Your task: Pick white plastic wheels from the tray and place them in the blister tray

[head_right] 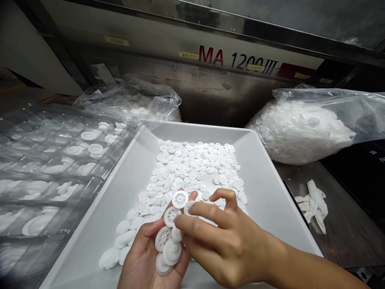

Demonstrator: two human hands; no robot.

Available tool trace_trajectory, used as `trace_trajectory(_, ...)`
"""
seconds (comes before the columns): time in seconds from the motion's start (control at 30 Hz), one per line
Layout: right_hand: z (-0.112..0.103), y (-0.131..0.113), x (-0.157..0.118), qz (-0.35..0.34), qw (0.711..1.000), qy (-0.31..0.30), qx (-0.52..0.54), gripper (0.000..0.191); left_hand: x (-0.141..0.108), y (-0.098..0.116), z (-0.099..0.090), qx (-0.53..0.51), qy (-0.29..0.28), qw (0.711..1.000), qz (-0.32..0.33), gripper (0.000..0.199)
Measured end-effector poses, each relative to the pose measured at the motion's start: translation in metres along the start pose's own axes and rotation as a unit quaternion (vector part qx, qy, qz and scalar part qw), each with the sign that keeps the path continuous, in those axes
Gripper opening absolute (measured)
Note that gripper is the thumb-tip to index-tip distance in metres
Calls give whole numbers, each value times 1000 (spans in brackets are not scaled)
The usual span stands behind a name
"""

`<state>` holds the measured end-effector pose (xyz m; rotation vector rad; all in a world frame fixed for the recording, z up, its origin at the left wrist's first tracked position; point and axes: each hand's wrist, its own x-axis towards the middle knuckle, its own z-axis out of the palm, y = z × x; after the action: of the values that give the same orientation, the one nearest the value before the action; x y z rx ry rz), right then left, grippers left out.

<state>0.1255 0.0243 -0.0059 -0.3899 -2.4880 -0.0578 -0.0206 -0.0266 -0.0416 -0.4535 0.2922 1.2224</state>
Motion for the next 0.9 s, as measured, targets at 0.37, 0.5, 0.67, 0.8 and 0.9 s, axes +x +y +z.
trace_trajectory(0.37, -3, 2, -4, -15, 998, -65, -14, 14, -1, 2, -4, 5, 2, 1000, 11, 66)
trace_trajectory(0.5, -2, 2, -3, -2, 997, -76, -11, 17, -2, 1, -2, 19, 10, 999, 30, 60)
trace_trajectory(0.67, 4, -4, -2, 4, 997, -77, 10, 20, 0, 1, 1, 44, -12, 999, 18, 55)
trace_trajectory(0.8, 9, -7, -5, 16, 995, -97, 20, 23, 0, 0, 1, 17, 3, 1000, 20, 58)
trace_trajectory(0.9, 11, -8, -5, 27, 994, -98, 27, 20, -1, -1, -2, 17, -6, 999, 27, 57)
